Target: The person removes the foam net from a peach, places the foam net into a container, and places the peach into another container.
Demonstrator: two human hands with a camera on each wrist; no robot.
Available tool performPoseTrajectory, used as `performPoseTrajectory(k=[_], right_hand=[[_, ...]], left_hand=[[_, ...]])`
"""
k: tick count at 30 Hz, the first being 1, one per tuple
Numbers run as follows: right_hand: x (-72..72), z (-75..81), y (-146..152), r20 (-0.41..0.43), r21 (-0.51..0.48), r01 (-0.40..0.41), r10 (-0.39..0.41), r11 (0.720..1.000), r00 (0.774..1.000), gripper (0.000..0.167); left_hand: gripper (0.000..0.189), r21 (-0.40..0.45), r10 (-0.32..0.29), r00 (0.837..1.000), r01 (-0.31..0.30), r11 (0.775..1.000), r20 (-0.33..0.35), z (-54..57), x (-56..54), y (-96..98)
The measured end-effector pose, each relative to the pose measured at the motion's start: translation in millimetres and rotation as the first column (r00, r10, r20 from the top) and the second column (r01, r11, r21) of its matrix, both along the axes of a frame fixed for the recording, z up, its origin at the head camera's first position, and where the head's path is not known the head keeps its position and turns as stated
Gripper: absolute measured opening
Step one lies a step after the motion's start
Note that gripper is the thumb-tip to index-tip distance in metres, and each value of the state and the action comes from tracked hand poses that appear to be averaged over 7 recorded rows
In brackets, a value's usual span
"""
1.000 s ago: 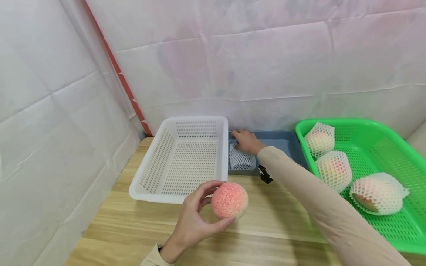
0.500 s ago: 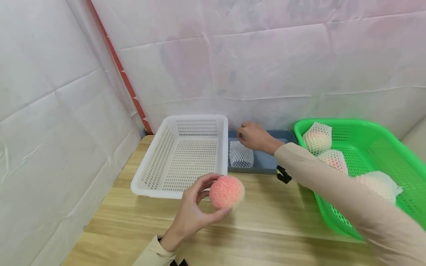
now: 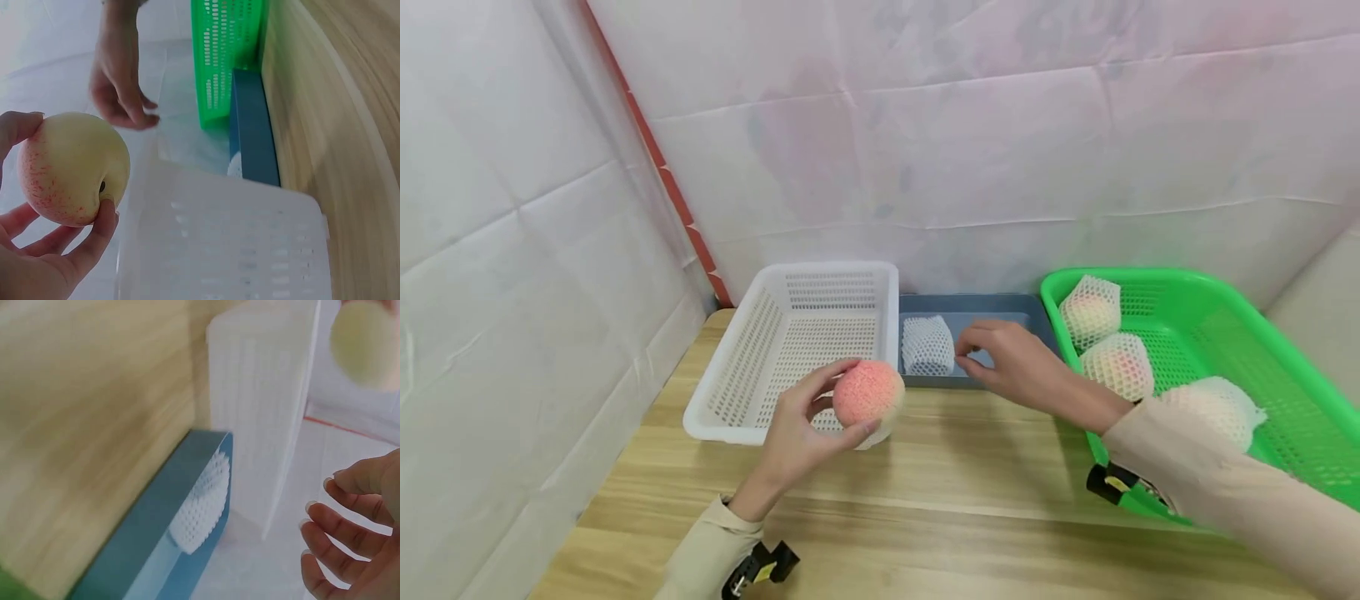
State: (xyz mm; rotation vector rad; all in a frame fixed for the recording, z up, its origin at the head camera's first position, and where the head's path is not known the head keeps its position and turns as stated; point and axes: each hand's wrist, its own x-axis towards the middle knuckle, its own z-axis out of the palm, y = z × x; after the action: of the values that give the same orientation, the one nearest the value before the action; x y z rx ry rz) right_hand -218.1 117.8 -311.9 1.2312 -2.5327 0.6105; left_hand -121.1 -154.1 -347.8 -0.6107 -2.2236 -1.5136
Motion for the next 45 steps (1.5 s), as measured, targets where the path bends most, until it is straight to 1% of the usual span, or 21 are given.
performPoseTrajectory(k=[3, 5, 7, 10, 14, 18, 20, 22, 24, 25, 28, 29, 30, 32, 34, 36, 37, 39, 42, 44, 45], right_hand=[[10.3, -3.7, -0.8, 0.003, -0.019, -0.031, 0.031, 0.999, 1.000, 0.012], [15.9, -7.0, -1.2, 0.004, -0.034, -0.056, 0.056, 0.998, 0.998, 0.013], [20.9, -10.7, -1.0, 0.010, -0.050, -0.077, 0.078, 0.996, 0.997, 0.014], [26.6, -16.6, 0.2, 0.030, -0.069, -0.104, 0.106, 0.992, 0.994, 0.015], [32.8, -23.5, 1.9, 0.068, -0.071, -0.129, 0.134, 0.989, 0.989, 0.014], [37.4, -29.0, 1.9, 0.118, -0.050, -0.153, 0.158, 0.987, 0.980, 0.009], [39.2, -32.1, 1.3, 0.152, -0.041, -0.160, 0.165, 0.986, 0.975, 0.006], [40.7, -35.4, 0.3, 0.183, -0.034, -0.167, 0.171, 0.985, 0.968, 0.005], [41.8, -38.6, -0.5, 0.208, -0.027, -0.176, 0.178, 0.984, 0.962, 0.003], [42.0, -40.3, -0.8, 0.215, -0.025, -0.181, 0.183, 0.983, 0.959, 0.002], [42.1, -43.9, -1.9, 0.230, -0.016, -0.197, 0.196, 0.980, 0.953, 0.003], [42.1, -44.7, -2.0, 0.235, -0.015, -0.202, 0.199, 0.979, 0.951, 0.004], [41.9, -45.7, -2.2, 0.238, -0.016, -0.205, 0.203, 0.979, 0.950, 0.002], [41.5, -48.0, -2.6, 0.245, -0.015, -0.210, 0.207, 0.978, 0.947, 0.002], [41.1, -50.5, -3.0, 0.249, -0.015, -0.216, 0.213, 0.976, 0.945, 0.005], [41.0, -53.1, -3.5, 0.254, -0.011, -0.226, 0.221, 0.974, 0.942, 0.008], [41.0, -54.4, -3.8, 0.257, -0.007, -0.231, 0.225, 0.973, 0.940, 0.008], [41.1, -57.0, -4.5, 0.259, -0.006, -0.244, 0.237, 0.970, 0.937, 0.008], [41.8, -60.8, -6.2, 0.262, -0.009, -0.265, 0.258, 0.964, 0.930, 0.008], [42.3, -63.3, -7.8, 0.271, -0.013, -0.279, 0.272, 0.960, 0.923, 0.007], [42.6, -64.6, -8.5, 0.275, -0.013, -0.285, 0.278, 0.958, 0.921, 0.006]], left_hand=[[0.062, -0.023, 0.040, 0.999, -0.039, 0.999, 0.033, 0.2, -3.7, -7.9], [0.063, -0.043, 0.056, 0.997, -0.054, 0.998, 0.051, 1.5, -6.3, -12.5], [0.065, -0.081, 0.069, 0.995, -0.063, 0.995, 0.069, 4.2, -9.6, -16.7], [0.066, -0.155, 0.075, 0.994, -0.062, 0.986, 0.080, 10.6, -18.9, -22.0], [0.066, -0.271, 0.079, 0.992, -0.050, 0.961, 0.098, 22.9, -35.3, -27.6], [0.065, -0.387, 0.087, 0.989, -0.034, 0.921, 0.122, 35.0, -52.5, -33.4], [0.065, -0.446, 0.093, 0.986, -0.024, 0.895, 0.135, 39.5, -61.9, -36.4], [0.065, -0.508, 0.100, 0.985, -0.013, 0.861, 0.143, 42.0, -71.4, -39.5], [0.064, -0.555, 0.104, 0.981, 0.002, 0.832, 0.161, 42.5, -80.2, -42.6], [0.064, -0.581, 0.111, 0.980, 0.007, 0.814, 0.167, 42.3, -84.1, -44.2], [0.064, -0.648, 0.112, 0.976, 0.038, 0.760, 0.189, 41.2, -93.2, -49.6], [0.063, -0.666, 0.111, 0.972, 0.056, 0.744, 0.205, 41.0, -95.7, -51.2], [0.063, -0.687, 0.110, 0.968, 0.077, 0.722, 0.224, 41.2, -97.6, -52.5], [0.062, -0.727, 0.115, 0.954, 0.128, 0.674, 0.275, 42.5, -100.9, -54.2], [0.061, -0.756, 0.122, 0.934, 0.191, 0.626, 0.337, 45.9, -102.9, -54.7], [0.060, -0.774, 0.137, 0.912, 0.240, 0.587, 0.387, 49.4, -105.1, -54.1], [0.059, -0.780, 0.140, 0.904, 0.261, 0.569, 0.405, 51.3, -106.3, -53.9], [0.058, -0.789, 0.141, 0.893, 0.292, 0.541, 0.427, 53.3, -109.4, -54.2], [0.056, -0.800, 0.151, 0.874, 0.337, 0.496, 0.462, 51.0, -115.6, -56.6], [0.056, -0.804, 0.170, 0.853, 0.372, 0.464, 0.493, 46.4, -120.1, -60.1], [0.057, -0.801, 0.186, 0.837, 0.392, 0.453, 0.515, 44.3, -121.9, -62.0]])
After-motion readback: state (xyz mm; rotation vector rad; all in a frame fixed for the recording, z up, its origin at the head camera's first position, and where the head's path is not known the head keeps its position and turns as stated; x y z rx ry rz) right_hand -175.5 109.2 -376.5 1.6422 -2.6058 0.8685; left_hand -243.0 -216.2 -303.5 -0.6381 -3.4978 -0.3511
